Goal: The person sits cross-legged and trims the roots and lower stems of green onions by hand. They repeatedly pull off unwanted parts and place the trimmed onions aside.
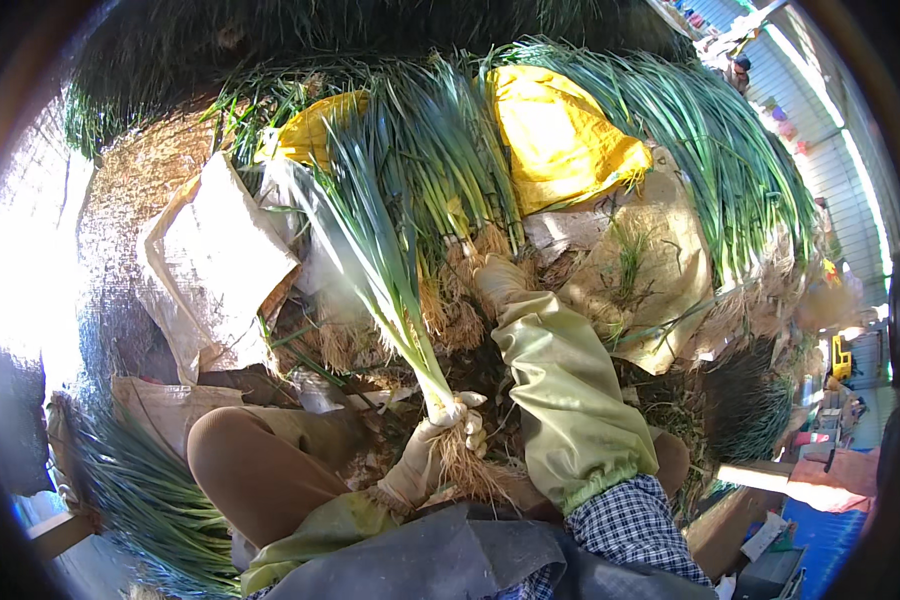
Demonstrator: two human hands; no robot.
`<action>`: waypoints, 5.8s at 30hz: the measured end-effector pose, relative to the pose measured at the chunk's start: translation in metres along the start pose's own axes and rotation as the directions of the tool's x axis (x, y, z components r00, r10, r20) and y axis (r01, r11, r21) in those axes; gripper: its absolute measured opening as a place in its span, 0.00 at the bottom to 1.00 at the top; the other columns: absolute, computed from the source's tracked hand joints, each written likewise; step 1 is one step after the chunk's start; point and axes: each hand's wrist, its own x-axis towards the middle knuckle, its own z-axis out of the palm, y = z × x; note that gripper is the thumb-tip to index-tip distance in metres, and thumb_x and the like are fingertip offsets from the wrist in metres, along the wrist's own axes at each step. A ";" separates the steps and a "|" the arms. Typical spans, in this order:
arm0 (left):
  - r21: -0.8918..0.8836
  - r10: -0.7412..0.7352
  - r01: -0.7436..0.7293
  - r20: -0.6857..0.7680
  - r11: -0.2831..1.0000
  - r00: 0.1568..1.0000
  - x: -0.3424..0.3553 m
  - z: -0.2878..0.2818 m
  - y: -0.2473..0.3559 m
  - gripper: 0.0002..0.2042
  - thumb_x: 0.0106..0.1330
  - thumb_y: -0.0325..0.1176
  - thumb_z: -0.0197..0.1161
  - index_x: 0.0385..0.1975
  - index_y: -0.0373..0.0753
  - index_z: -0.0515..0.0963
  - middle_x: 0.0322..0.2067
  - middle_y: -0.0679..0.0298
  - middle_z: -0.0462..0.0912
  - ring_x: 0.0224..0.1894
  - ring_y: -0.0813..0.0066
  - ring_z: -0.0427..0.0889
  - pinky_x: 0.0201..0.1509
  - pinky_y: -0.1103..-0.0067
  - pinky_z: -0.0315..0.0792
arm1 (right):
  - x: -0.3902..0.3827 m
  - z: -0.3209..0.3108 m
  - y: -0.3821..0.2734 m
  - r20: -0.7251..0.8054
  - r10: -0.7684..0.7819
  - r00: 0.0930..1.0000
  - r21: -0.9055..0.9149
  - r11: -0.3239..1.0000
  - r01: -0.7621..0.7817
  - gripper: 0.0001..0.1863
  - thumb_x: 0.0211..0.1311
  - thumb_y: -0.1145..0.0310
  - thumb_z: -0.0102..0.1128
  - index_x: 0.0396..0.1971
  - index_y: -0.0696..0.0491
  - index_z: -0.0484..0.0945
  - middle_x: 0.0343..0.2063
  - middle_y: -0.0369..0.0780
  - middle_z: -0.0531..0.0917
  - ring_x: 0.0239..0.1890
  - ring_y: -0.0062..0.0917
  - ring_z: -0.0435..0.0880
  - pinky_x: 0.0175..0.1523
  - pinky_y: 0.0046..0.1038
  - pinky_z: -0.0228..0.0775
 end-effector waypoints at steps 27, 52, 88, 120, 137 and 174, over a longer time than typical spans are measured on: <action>0.623 0.414 -0.002 -0.517 0.782 0.749 0.012 -0.042 -0.026 0.10 0.55 0.23 0.64 0.36 0.30 0.75 0.31 0.60 0.79 0.31 0.71 0.79 0.34 0.79 0.75 | -0.090 0.010 -0.068 0.053 0.116 0.992 0.648 0.752 -0.123 0.21 0.63 0.52 0.46 0.38 0.57 0.74 0.30 0.46 0.80 0.33 0.33 0.80 0.42 0.34 0.72; 0.506 0.398 -0.163 -0.402 0.847 0.825 0.016 -0.044 -0.004 0.11 0.58 0.22 0.56 0.40 0.31 0.73 0.32 0.62 0.78 0.33 0.70 0.78 0.39 0.78 0.75 | -0.206 0.080 0.037 -0.072 0.350 0.934 0.813 -0.522 0.258 0.10 0.58 0.69 0.49 0.37 0.57 0.73 0.17 0.34 0.73 0.18 0.20 0.71 0.24 0.21 0.64; 0.488 0.466 -0.241 -0.415 0.839 0.781 0.015 -0.043 -0.009 0.12 0.52 0.18 0.58 0.38 0.32 0.77 0.35 0.63 0.80 0.37 0.73 0.76 0.45 0.81 0.69 | -0.166 0.044 -0.059 -0.678 0.009 0.735 0.671 0.415 0.614 0.08 0.57 0.68 0.54 0.32 0.56 0.77 0.33 0.40 0.77 0.29 0.21 0.75 0.37 0.24 0.68; 0.198 0.081 -0.013 -0.338 0.980 0.938 0.009 -0.054 -0.011 0.07 0.60 0.23 0.53 0.38 0.35 0.73 0.30 0.60 0.79 0.31 0.67 0.81 0.38 0.74 0.78 | -0.156 0.105 -0.065 -0.388 0.182 0.904 0.817 0.522 0.245 0.11 0.58 0.63 0.55 0.39 0.51 0.76 0.25 0.40 0.81 0.26 0.28 0.79 0.31 0.29 0.70; 0.382 0.261 -0.121 -0.341 0.916 0.903 0.003 -0.019 -0.011 0.19 0.59 0.26 0.54 0.52 0.35 0.68 0.33 0.61 0.75 0.37 0.67 0.77 0.44 0.71 0.75 | -0.111 0.139 -0.032 0.224 0.139 0.965 0.862 -0.489 -0.130 0.07 0.61 0.65 0.51 0.30 0.51 0.67 0.13 0.34 0.67 0.12 0.22 0.65 0.14 0.25 0.58; 0.118 0.166 -0.160 -0.040 0.980 0.985 0.011 -0.011 0.006 0.33 0.55 0.42 0.61 0.58 0.30 0.60 0.46 0.48 0.73 0.47 0.55 0.76 0.54 0.62 0.71 | -0.048 0.010 0.050 -0.211 0.230 0.950 0.973 0.142 0.182 0.24 0.55 0.65 0.59 0.51 0.59 0.71 0.49 0.46 0.77 0.46 0.29 0.79 0.47 0.26 0.74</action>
